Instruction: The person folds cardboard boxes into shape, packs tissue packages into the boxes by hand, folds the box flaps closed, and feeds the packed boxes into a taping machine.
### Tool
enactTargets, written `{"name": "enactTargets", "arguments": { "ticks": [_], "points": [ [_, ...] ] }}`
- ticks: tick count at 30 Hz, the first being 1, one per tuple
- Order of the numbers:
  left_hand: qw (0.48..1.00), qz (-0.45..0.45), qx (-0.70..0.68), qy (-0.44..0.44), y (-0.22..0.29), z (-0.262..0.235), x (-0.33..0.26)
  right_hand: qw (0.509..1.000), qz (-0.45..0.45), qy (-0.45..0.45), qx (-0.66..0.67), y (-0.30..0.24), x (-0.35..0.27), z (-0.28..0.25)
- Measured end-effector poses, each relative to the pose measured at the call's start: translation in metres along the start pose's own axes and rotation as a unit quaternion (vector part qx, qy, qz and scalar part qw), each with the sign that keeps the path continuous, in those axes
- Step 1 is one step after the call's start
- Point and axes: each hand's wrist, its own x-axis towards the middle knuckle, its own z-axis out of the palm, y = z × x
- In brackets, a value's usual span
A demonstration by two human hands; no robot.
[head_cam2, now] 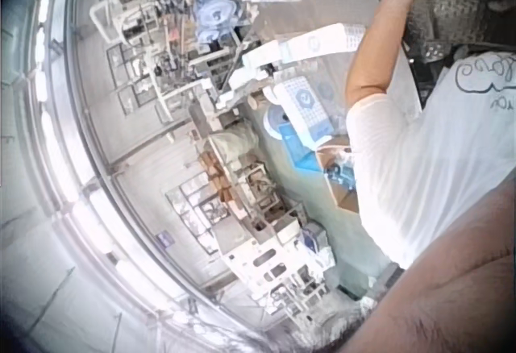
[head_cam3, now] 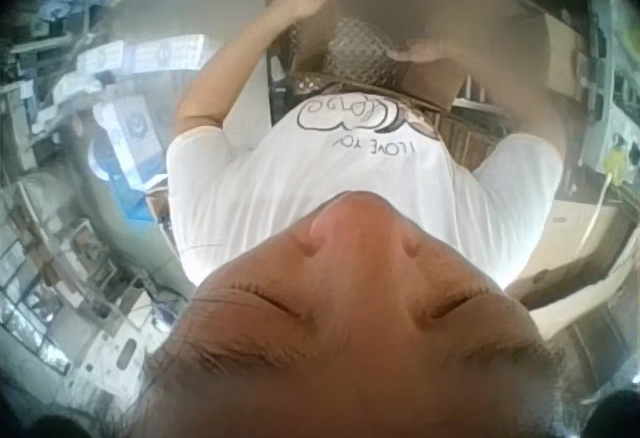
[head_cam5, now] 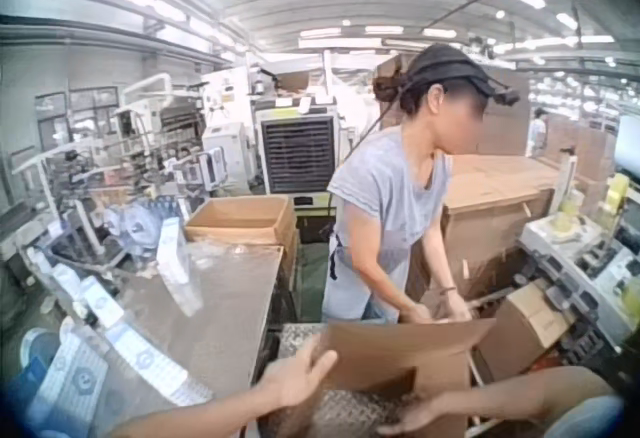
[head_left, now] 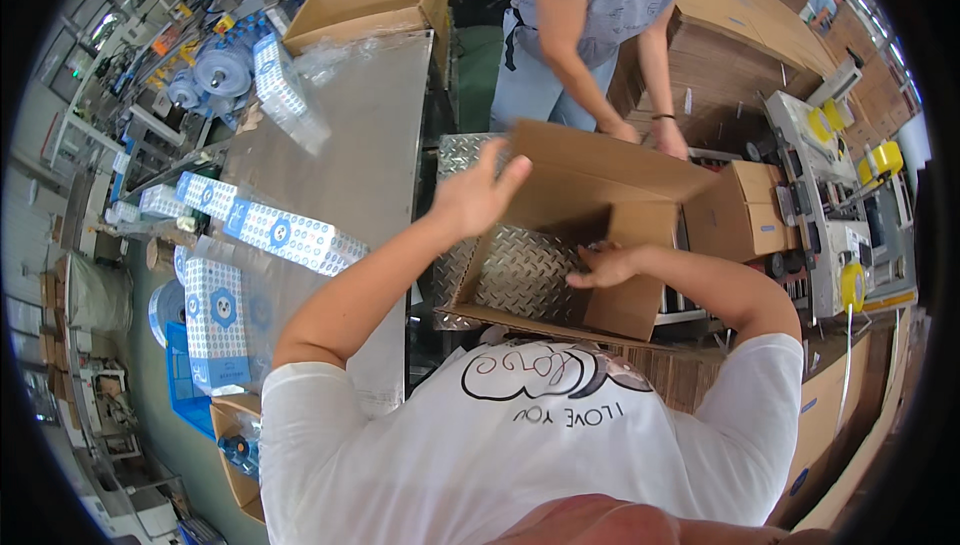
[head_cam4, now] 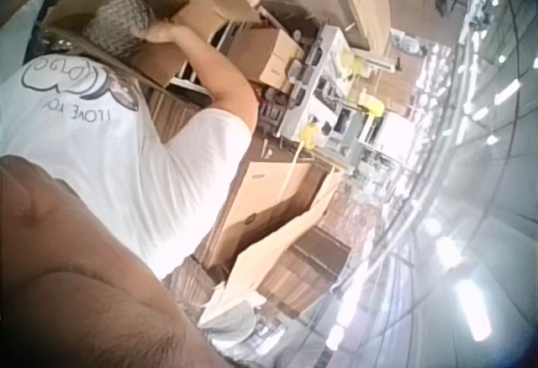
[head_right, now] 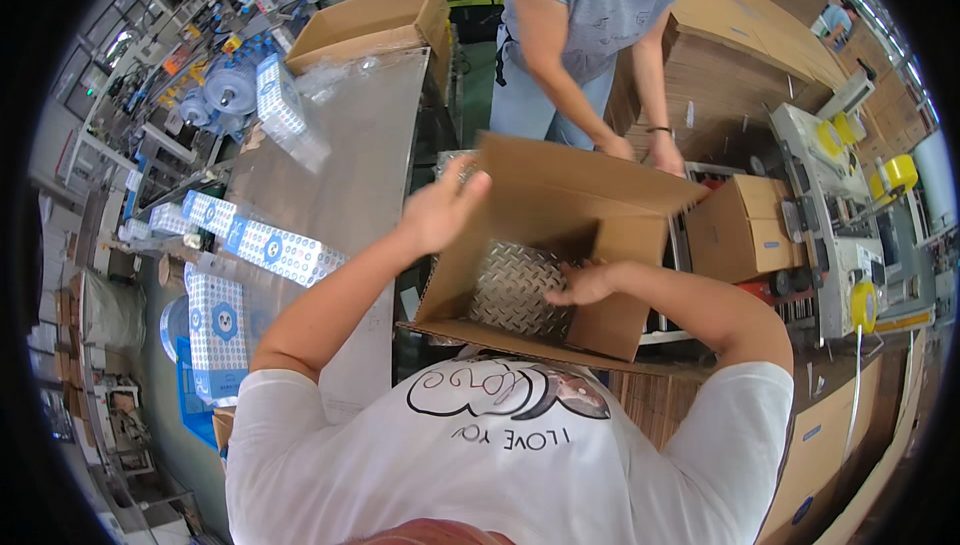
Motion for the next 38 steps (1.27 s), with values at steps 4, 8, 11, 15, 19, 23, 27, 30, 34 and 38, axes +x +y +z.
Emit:
{"name": "enactTargets", "arguments": {
  "ticks": [4,8,11,15,19,23,27,30,34,38],
  "points": [
    [0.983,0.121,0.133,-0.018,0.019,0.047,0.0,0.99,-0.086,-0.05,0.104,-0.029,-0.046,-0.033],
    [0.975,0.099,0.184,0.078,0.015,0.029,0.026,0.884,-0.031,0.414,-0.215,0.042,-0.079,-0.007],
    [0.97,0.121,-0.005,0.212,-0.013,0.021,0.073,0.888,-0.038,0.364,-0.277,0.106,-0.056,0.035],
    [0.994,0.111,0.005,-0.007,0.023,0.143,0.054,0.963,-0.039,0.267,-0.01,0.076,-0.031,0.032],
    [0.903,0.268,-0.069,-0.33,-0.067,0.209,0.093,0.926,-0.272,0.064,0.254,-0.004,-0.093,0.04],
    [0.85,0.201,-0.482,-0.075,-0.055,0.091,0.078,0.918,-0.21,0.063,0.331,0.004,-0.101,0.033],
    [0.866,0.117,-0.476,-0.101,-0.059,0.108,0.049,0.95,-0.162,0.2,0.178,0.003,-0.091,-0.018],
    [0.909,0.138,-0.379,-0.1,-0.09,0.143,0.074,0.95,-0.047,0.302,0.062,0.057,-0.058,-0.017],
    [0.692,-0.121,-0.707,-0.085,-0.073,0.123,0.069,0.88,0.044,0.44,-0.171,0.031,-0.072,-0.015],
    [0.729,0.108,-0.602,-0.308,-0.117,0.137,0.066,0.799,0.003,0.551,-0.242,0.007,-0.069,-0.041]
  ]
}}
